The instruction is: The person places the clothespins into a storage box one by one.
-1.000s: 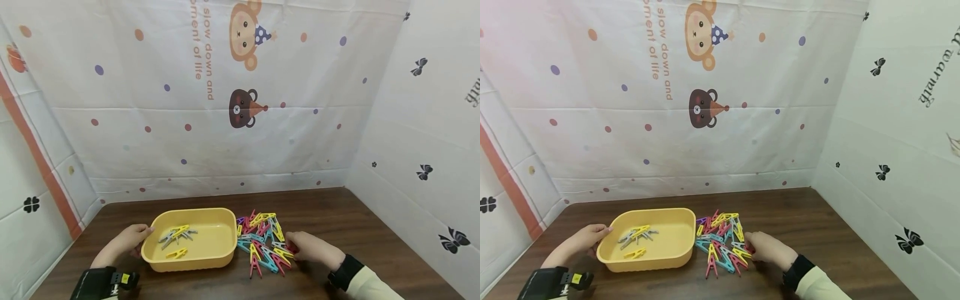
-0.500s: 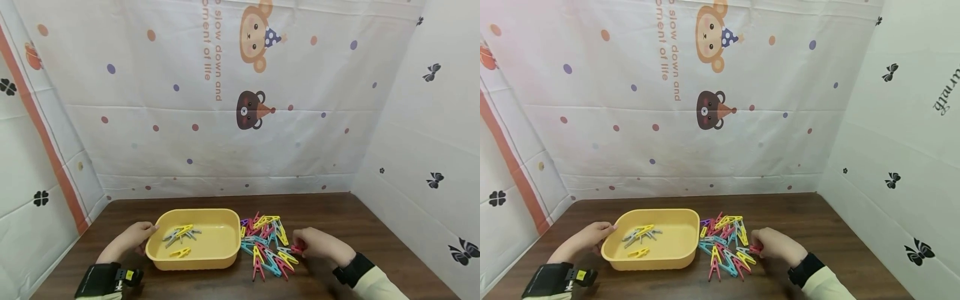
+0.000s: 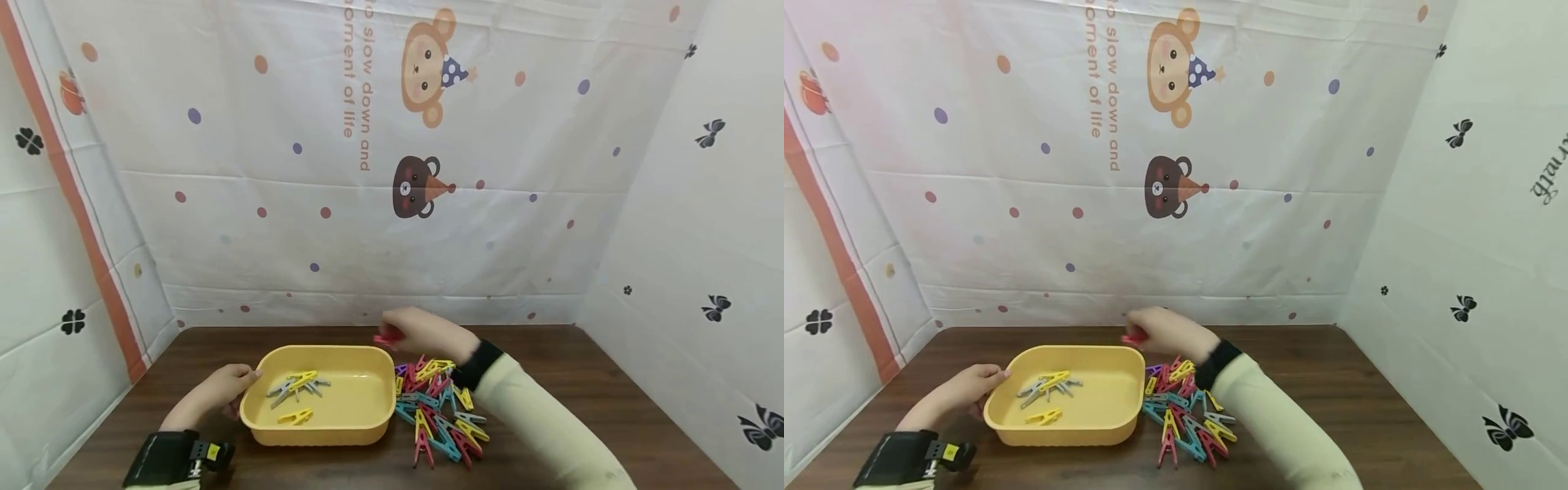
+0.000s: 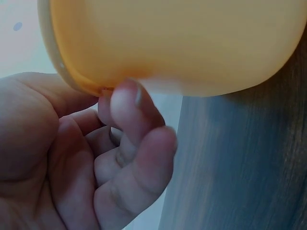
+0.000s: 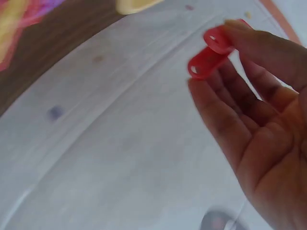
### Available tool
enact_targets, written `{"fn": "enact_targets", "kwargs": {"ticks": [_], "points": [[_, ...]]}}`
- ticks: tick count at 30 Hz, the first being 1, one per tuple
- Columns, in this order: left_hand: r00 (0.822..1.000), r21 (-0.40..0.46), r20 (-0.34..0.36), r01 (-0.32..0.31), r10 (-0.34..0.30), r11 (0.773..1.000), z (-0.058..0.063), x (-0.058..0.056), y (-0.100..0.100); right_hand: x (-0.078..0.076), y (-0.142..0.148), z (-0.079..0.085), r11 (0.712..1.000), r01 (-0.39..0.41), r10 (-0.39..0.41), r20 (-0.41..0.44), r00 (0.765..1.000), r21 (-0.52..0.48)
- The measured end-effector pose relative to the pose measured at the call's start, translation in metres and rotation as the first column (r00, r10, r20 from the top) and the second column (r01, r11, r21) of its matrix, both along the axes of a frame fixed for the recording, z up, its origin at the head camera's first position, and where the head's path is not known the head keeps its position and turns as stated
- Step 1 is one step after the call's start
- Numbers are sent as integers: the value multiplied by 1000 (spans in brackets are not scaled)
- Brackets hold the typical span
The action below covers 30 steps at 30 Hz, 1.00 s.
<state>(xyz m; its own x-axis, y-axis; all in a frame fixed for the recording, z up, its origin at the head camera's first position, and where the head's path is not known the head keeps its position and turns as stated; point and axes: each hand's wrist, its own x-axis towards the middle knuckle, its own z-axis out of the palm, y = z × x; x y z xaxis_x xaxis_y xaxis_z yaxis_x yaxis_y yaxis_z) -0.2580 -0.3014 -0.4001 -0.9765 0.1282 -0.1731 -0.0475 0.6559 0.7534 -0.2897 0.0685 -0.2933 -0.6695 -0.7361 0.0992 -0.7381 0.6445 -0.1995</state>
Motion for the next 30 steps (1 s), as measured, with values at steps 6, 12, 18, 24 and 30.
{"fn": "enact_targets", "kwargs": {"ticks": [6,12,18,24,30], "points": [[1000,-4,-4,5,-5,1000,0,0,1,-20,-82,22,997,-80,80,-41,996,9],[1000,-7,1,-2,2,1000,2,1,0,-28,-137,22,996,-82,84,-62,995,36],[1000,-16,4,6,-6,1000,1,0,-3,-35,-166,-7,991,-103,103,8,995,90],[1000,-23,-7,-4,4,1000,-1,-2,-2,-33,-177,-35,985,-100,85,105,991,139],[1000,-28,-17,-4,4,1000,-1,-2,0,-28,-177,-57,973,-128,104,128,986,194]]}}
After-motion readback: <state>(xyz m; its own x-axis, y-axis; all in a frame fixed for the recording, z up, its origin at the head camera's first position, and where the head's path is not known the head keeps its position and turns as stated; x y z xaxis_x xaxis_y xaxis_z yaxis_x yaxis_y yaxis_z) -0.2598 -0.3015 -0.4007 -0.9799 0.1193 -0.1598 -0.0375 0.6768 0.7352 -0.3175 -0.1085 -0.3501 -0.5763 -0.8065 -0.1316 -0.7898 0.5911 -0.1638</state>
